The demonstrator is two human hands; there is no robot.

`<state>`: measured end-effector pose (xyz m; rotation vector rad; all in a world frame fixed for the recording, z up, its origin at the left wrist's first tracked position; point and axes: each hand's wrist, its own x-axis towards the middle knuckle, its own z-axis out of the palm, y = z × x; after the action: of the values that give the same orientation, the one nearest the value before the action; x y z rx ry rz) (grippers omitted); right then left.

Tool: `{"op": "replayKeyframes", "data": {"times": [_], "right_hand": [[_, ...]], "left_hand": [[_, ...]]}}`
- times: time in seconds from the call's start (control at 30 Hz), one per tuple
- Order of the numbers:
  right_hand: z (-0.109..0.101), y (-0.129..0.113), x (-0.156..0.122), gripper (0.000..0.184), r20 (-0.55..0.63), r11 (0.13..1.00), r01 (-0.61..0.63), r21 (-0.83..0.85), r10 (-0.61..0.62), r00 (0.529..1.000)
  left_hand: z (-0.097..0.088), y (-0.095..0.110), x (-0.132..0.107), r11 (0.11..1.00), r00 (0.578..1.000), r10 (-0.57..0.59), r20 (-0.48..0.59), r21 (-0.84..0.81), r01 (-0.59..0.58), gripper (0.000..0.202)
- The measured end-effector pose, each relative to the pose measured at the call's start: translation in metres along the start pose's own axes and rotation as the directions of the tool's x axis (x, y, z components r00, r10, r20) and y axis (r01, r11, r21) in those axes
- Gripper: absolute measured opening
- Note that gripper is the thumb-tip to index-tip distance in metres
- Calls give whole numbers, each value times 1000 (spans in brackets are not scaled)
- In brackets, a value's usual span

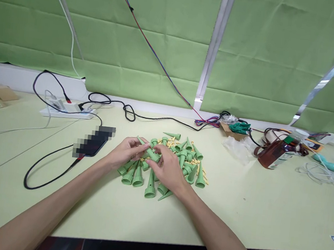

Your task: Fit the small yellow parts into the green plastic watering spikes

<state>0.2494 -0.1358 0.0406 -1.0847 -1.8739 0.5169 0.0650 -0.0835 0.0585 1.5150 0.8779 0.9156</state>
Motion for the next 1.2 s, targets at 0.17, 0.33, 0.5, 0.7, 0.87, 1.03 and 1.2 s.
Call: {"op": "replayKeyframes", "data": {"times": [0.17, 0.33, 0.5, 0.7, 0.87, 1.03, 1.2], "right_hand": [[-2, 0, 1, 48, 24, 997, -70, -25, 71, 997], [-5, 3, 0, 48, 151, 994, -53, -99, 68, 986], [-6, 5, -1, 41, 266, 986, -15, -166, 59, 962], [-6, 8, 0, 39, 298, 978, 22, -209, 43, 954], [-5, 10, 0, 38, 266, 981, 39, -191, 13, 964], [-4, 12, 1, 36, 222, 984, 63, -168, -24, 975], [-6, 12, 3, 26, 129, 984, 68, -164, -47, 990]], "left_hand": [[-6, 4, 3, 1000, 987, 14, -162, -7, -15, 37], [-10, 8, 3, 992, 960, -1, -279, 120, 36, 43], [-10, 2, 2, 943, 989, -48, -141, 320, 92, 46], [-14, -6, 5, 875, 998, -12, -59, 483, 39, 49], [-13, -4, 4, 854, 1000, -25, -19, 519, 31, 49], [-14, -8, 5, 852, 999, -7, -48, 522, 31, 49], [-16, -11, 8, 861, 994, 39, -99, 508, 17, 46]]}}
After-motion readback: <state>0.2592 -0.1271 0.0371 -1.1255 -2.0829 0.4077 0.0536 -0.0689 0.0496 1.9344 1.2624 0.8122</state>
